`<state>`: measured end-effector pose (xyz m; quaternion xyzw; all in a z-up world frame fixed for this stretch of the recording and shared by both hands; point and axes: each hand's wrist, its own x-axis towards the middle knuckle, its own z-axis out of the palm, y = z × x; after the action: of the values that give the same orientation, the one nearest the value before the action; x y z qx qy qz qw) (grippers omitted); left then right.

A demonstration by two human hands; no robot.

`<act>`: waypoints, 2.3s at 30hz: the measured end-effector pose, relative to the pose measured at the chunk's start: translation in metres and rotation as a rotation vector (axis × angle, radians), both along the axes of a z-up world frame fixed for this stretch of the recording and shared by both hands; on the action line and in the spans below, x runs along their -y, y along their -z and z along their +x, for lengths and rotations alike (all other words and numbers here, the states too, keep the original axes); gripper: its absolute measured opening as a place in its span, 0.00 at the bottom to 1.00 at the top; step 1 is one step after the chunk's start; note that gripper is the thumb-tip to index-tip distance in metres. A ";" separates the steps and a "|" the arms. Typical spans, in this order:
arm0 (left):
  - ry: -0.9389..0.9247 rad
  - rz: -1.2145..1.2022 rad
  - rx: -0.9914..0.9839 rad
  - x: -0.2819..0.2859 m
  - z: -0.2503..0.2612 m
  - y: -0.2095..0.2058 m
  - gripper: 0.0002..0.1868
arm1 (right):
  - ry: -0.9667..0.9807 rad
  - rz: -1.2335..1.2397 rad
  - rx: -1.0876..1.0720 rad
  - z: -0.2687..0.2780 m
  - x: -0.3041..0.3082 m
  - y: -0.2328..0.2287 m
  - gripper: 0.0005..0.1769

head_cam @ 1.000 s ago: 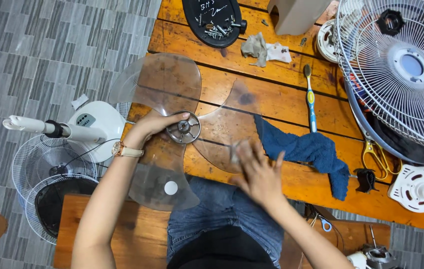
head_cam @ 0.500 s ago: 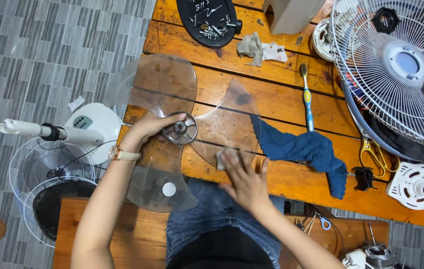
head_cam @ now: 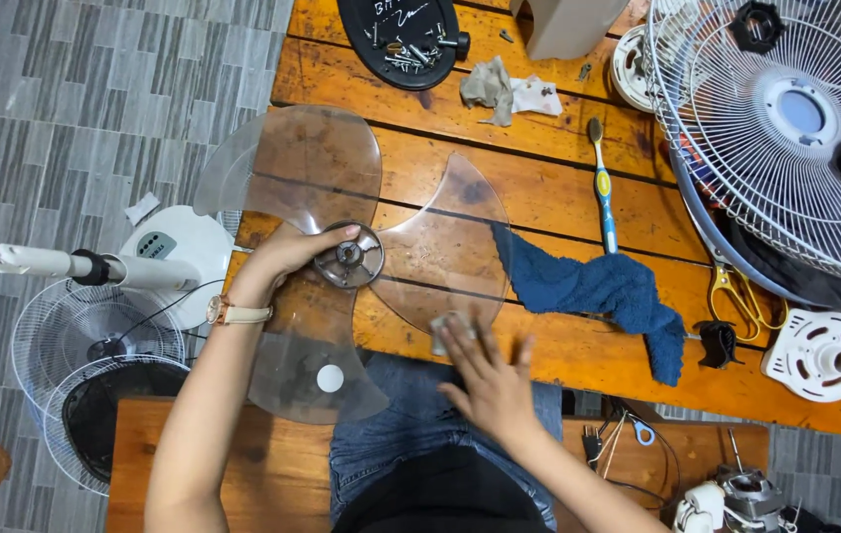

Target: Cleaning the blades of a disassembled electric fan using a cloth

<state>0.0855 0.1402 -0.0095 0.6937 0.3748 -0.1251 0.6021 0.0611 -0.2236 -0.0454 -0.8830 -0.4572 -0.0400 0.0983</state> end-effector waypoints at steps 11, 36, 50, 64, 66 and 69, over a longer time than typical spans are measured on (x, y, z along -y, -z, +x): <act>0.016 0.043 0.044 -0.010 -0.003 0.020 0.49 | 0.204 0.010 -0.110 0.087 -0.012 -0.013 0.39; 0.029 0.046 0.020 0.001 0.018 0.009 0.56 | 0.079 0.024 -0.040 0.061 -0.029 -0.007 0.44; 0.032 0.063 -0.014 -0.005 0.012 0.014 0.57 | 0.108 0.113 -0.137 0.105 -0.073 -0.022 0.44; 0.044 0.051 0.023 -0.003 0.013 0.016 0.56 | 0.130 0.125 -0.181 0.136 -0.100 -0.029 0.40; 0.030 0.038 -0.020 -0.011 0.008 0.027 0.57 | 0.040 0.119 -0.139 0.118 -0.092 -0.035 0.39; 0.039 0.019 -0.020 -0.008 0.009 0.026 0.57 | 0.077 0.051 -0.138 0.119 -0.061 -0.032 0.38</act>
<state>0.0946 0.1481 -0.0354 0.7053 0.3683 -0.1405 0.5892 0.1800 -0.1627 -0.0136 -0.8978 -0.4140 0.0053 0.1504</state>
